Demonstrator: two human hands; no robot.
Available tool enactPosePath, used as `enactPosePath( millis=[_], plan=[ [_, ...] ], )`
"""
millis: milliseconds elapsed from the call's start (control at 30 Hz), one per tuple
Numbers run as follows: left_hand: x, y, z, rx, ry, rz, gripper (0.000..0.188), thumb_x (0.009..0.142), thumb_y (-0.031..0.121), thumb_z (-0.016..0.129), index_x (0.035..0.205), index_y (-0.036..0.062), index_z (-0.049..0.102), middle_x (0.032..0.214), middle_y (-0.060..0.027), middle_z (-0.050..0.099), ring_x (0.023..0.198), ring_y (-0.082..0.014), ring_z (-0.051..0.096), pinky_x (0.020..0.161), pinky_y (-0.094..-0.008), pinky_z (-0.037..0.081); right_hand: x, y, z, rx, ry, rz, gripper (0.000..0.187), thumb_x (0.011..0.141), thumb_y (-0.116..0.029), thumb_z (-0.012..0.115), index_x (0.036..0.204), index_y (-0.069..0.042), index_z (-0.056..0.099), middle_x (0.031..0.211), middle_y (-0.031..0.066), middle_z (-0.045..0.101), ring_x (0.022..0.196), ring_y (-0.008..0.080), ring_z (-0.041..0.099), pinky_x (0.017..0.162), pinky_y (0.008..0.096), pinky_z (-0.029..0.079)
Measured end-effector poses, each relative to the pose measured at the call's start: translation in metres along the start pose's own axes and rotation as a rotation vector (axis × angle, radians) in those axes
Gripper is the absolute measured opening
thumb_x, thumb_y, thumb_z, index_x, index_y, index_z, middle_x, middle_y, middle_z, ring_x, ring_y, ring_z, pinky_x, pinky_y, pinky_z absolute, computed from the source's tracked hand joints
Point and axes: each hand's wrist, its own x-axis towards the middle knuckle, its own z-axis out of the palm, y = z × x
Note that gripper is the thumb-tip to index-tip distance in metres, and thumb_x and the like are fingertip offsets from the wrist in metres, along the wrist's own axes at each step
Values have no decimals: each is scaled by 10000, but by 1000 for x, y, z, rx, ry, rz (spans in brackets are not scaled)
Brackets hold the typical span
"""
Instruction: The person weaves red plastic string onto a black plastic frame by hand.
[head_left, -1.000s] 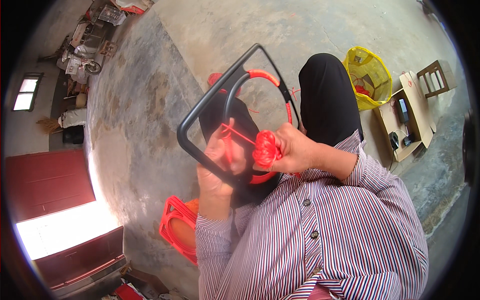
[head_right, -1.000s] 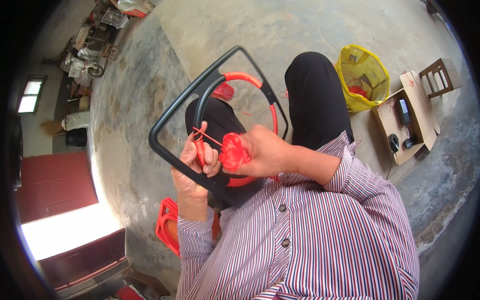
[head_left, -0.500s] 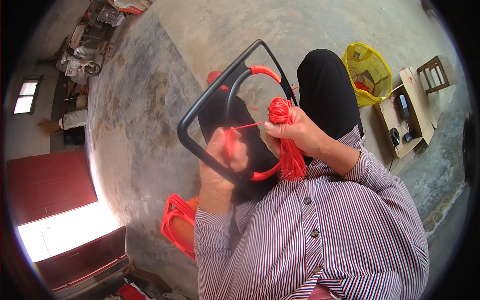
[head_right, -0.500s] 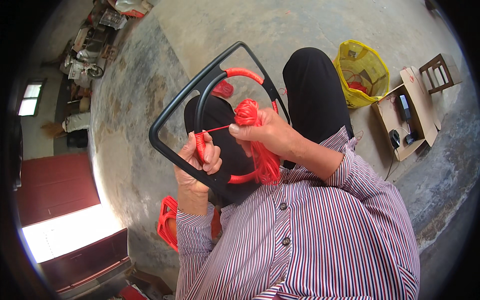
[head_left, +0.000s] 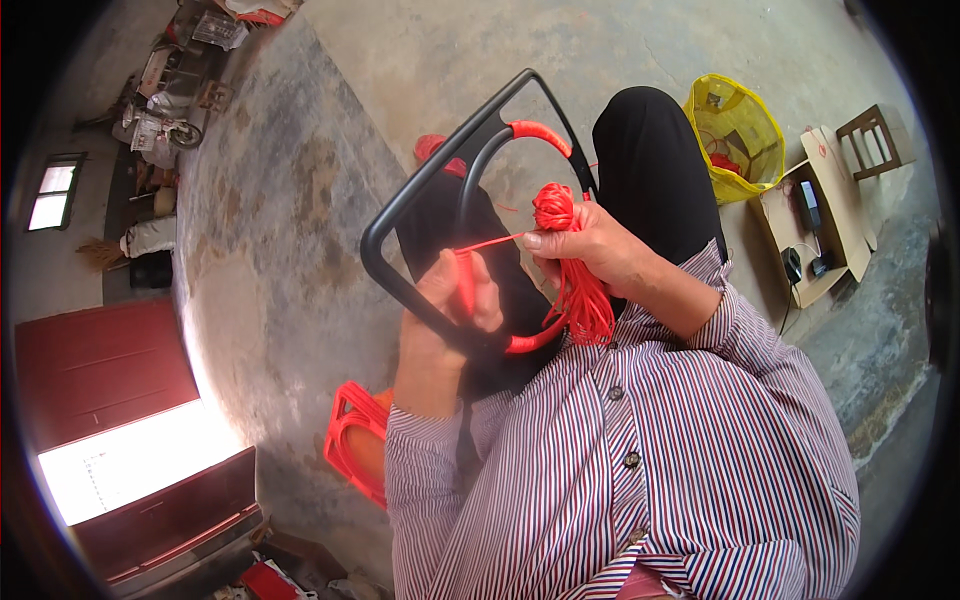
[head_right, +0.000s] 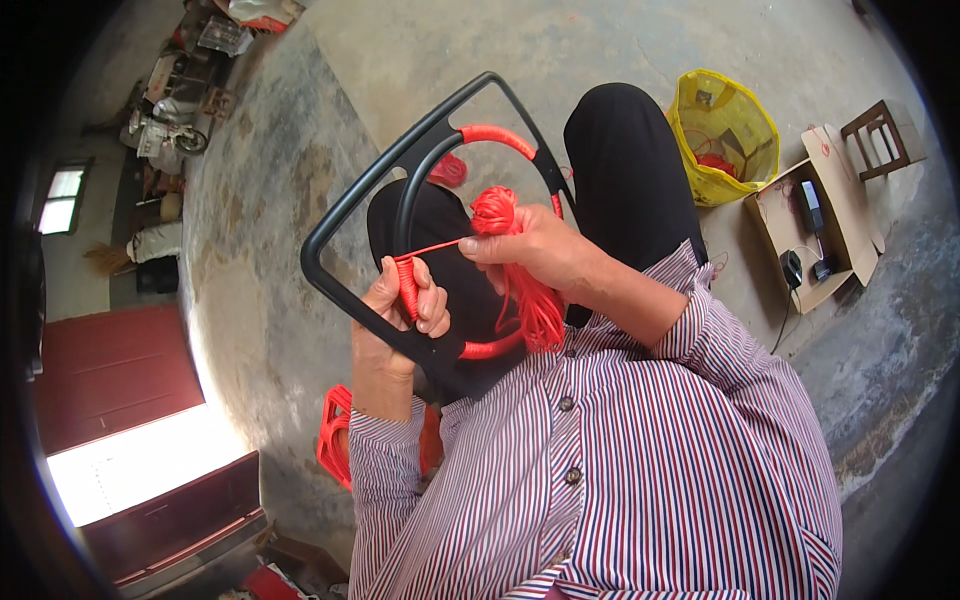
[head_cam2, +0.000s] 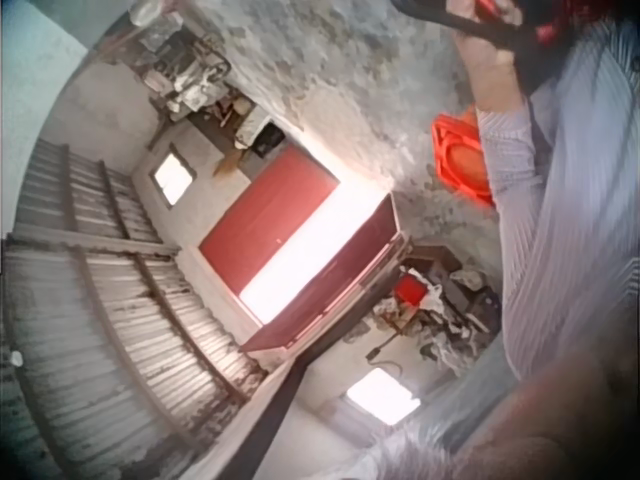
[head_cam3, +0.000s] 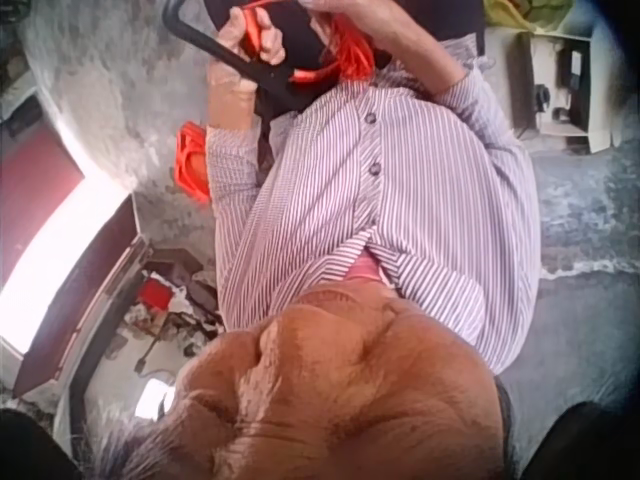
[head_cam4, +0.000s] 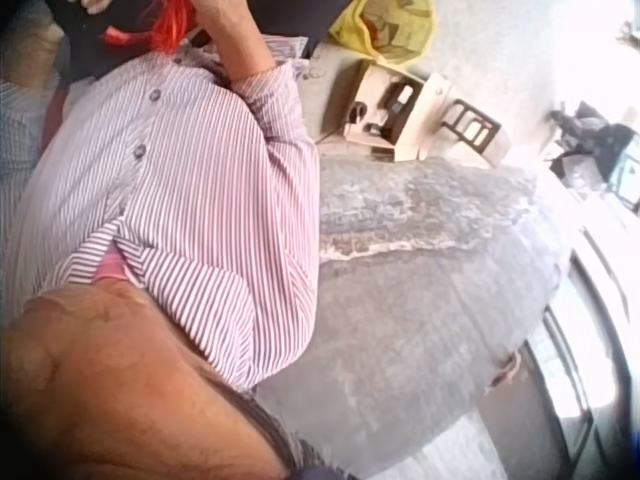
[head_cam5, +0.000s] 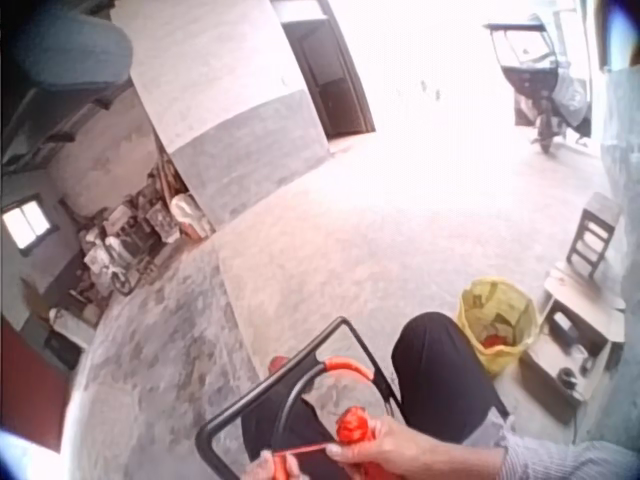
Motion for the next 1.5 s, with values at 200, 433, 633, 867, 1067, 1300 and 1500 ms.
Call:
enactPosePath(
  millis=[200, 433, 633, 867, 1067, 1300, 1500],
  plan=[
    [7, 1, -8, -114, -299, -66, 412, 986, 399, 462, 893, 8, 555, 595, -55, 472, 496, -126, 375, 451, -258, 295, -3, 12, -6, 49, -103, 81, 317, 940, -193, 584, 660, -51, 542, 566, 46, 531, 479, 117, 509, 499, 236, 425],
    [3, 3, -1, -229, -181, -50, 397, 967, 353, 474, 914, -26, 580, 604, -70, 495, 485, -124, 368, 444, -253, 274, -4, 24, -12, 88, -151, 170, 280, 904, -267, 647, 724, -75, 554, 577, 40, 550, 469, 120, 535, 473, 248, 426],
    [-3, 7, 0, -145, -176, -33, 416, 966, 345, 464, 973, -47, 600, 645, -107, 540, 491, -136, 407, 465, -270, 305, 10, 26, -14, 115, -66, 328, 378, 959, -238, 551, 631, -53, 517, 531, 59, 508, 429, 135, 493, 478, 252, 434],
    [-6, -5, 25, -16, -31, 172, 413, 953, 214, 547, 1270, -50, 523, 1104, -187, 644, 654, -172, 551, 558, -300, 413, 40, 13, 1, 18, -93, 223, 234, 906, -272, 626, 883, -47, 569, 686, 57, 587, 555, 116, 544, 542, 245, 452],
    [-13, -14, 37, -139, 1, 94, 415, 946, 321, 542, 1144, -42, 571, 914, -194, 635, 575, -215, 561, 541, -302, 422, 47, -17, 8, 255, -237, -46, 288, 864, -134, 640, 1118, -14, 578, 1019, 85, 619, 868, 146, 614, 775, 289, 510],
    [-17, -16, 52, -278, -231, -23, 791, 910, 670, 319, 1194, -40, 521, 808, -251, 593, 488, -274, 528, 433, -324, 419, 39, -24, 12, 166, -530, -126, 650, 654, -170, 849, 1205, 23, 565, 1081, 55, 641, 989, 152, 607, 893, 319, 504],
    [-7, -16, 53, -152, -151, -55, 632, 945, 591, 333, 1071, 2, 527, 719, -214, 599, 412, -266, 500, 365, -321, 398, 35, -19, 12, 283, -480, -164, 504, 701, -230, 836, 1064, 23, 596, 992, 110, 662, 907, 172, 653, 814, 293, 557]
  ],
)
